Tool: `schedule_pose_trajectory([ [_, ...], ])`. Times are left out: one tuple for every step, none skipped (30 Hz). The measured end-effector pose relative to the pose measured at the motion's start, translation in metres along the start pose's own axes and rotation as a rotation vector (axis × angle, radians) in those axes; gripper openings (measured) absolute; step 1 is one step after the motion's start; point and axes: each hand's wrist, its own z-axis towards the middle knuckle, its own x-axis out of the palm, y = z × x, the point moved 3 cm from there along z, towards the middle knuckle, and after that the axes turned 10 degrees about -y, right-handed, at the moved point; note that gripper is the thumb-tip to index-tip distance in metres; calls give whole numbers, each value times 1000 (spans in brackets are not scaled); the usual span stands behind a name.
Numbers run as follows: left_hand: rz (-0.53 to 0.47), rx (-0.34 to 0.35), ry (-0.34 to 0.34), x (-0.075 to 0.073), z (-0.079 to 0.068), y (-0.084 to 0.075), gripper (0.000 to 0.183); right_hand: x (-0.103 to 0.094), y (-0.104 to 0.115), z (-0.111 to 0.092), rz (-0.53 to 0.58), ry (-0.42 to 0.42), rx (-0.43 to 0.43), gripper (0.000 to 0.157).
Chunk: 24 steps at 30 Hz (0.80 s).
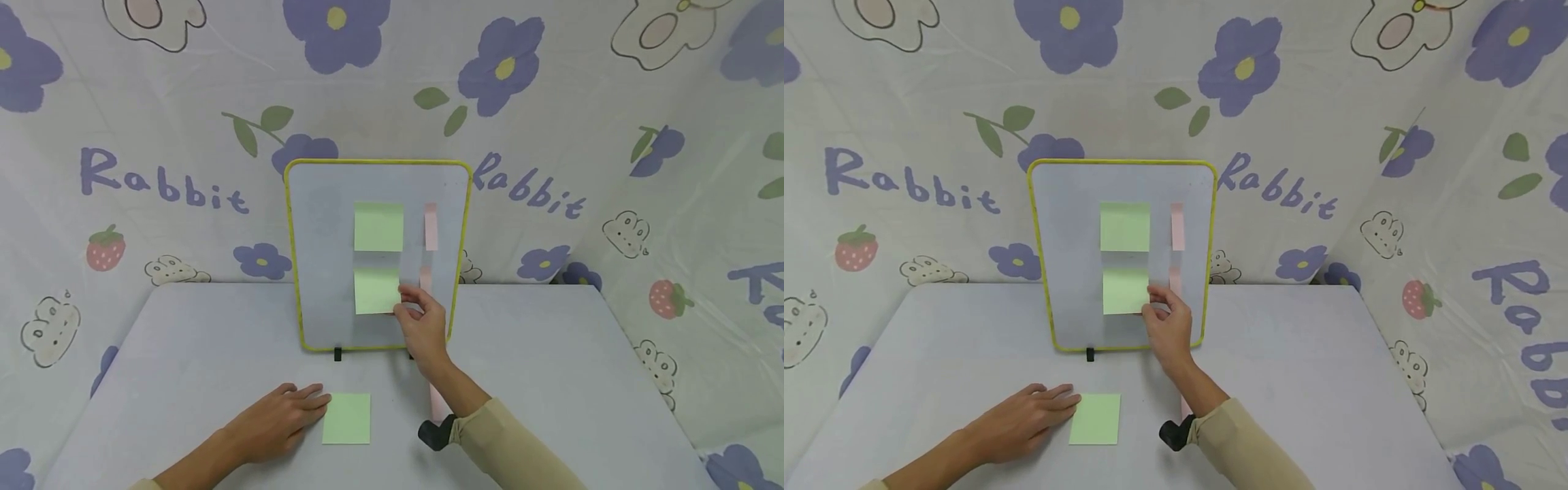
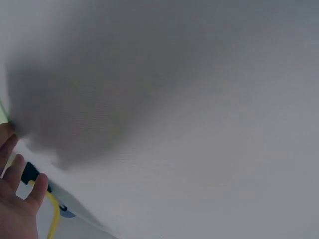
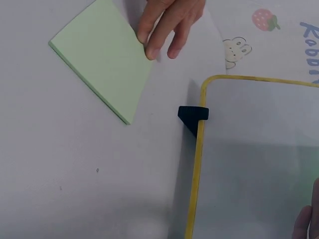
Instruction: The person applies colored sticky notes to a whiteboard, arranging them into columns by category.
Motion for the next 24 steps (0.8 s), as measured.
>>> schedule_pose_trajectory([
  [4, 3, -3, -1, 3, 0, 35, 0, 0, 0, 1, 1, -1, 32],
  [7, 1, 0, -3, 6, 0, 33, 0, 0, 0, 1, 2, -2, 32],
  [9, -7, 1, -6, 10, 0, 32, -1, 1, 0, 1, 1, -3, 31],
  [18, -17, -10, -9, 15, 1, 32, -1, 1, 0, 3, 1, -3, 31],
  [32, -29, -34, -13, 20, 2, 32, -1, 1, 0, 4, 2, -5, 31],
  [52, -41, -70, -18, 26, 5, 33, -1, 1, 1, 5, 2, -5, 31],
  [75, -59, -115, -24, 32, 7, 35, -1, 2, 1, 6, 2, -4, 31],
  [96, -81, -163, -31, 39, 10, 39, -1, 2, 1, 7, 3, -3, 32],
  [118, -101, -220, -37, 46, 13, 41, -1, 2, 1, 7, 2, -4, 32],
  [136, -120, -276, -44, 53, 17, 44, -1, 3, 2, 6, 1, -4, 32],
  [151, -139, -321, -50, 60, 20, 47, -1, 3, 2, 5, 2, -4, 32],
  [161, -154, -355, -56, 67, 23, 50, -1, 4, 2, 3, 4, -3, 32],
  [179, -162, -377, -61, 73, 26, 52, -1, 5, 2, -1, 5, -4, 32],
  [196, -165, -390, -65, 80, 28, 54, -1, 7, 2, -3, 8, -5, 32],
  [215, -164, -396, -68, 86, 31, 55, -1, 10, 0, -9, 11, -10, 32],
  [234, -161, -396, -71, 91, 33, 57, -1, 14, -1, -13, 15, -13, 32],
  [257, -156, -389, -73, 96, 34, 58, -1, 18, -3, -18, 19, -20, 31],
  [279, -151, -383, -74, 100, 36, 59, -1, 22, -5, -24, 19, -32, 31],
  [303, -146, -373, -75, 104, 37, 59, -1, 25, -6, -31, 20, -44, 31],
  [320, -146, -363, -75, 107, 39, 60, 0, 28, -8, -34, 20, -55, 31],
  [336, -148, -352, -74, 110, 40, 61, 0, 31, -9, -39, 20, -65, 30],
  [347, -151, -345, -74, 113, 42, 61, 0, 32, -9, -42, 22, -72, 30],
  [357, -160, -336, -73, 115, 43, 60, 1, 30, -8, -47, 23, -79, 30],
  [365, -165, -331, -72, 117, 45, 59, 1, 26, -6, -50, 24, -82, 30],
])
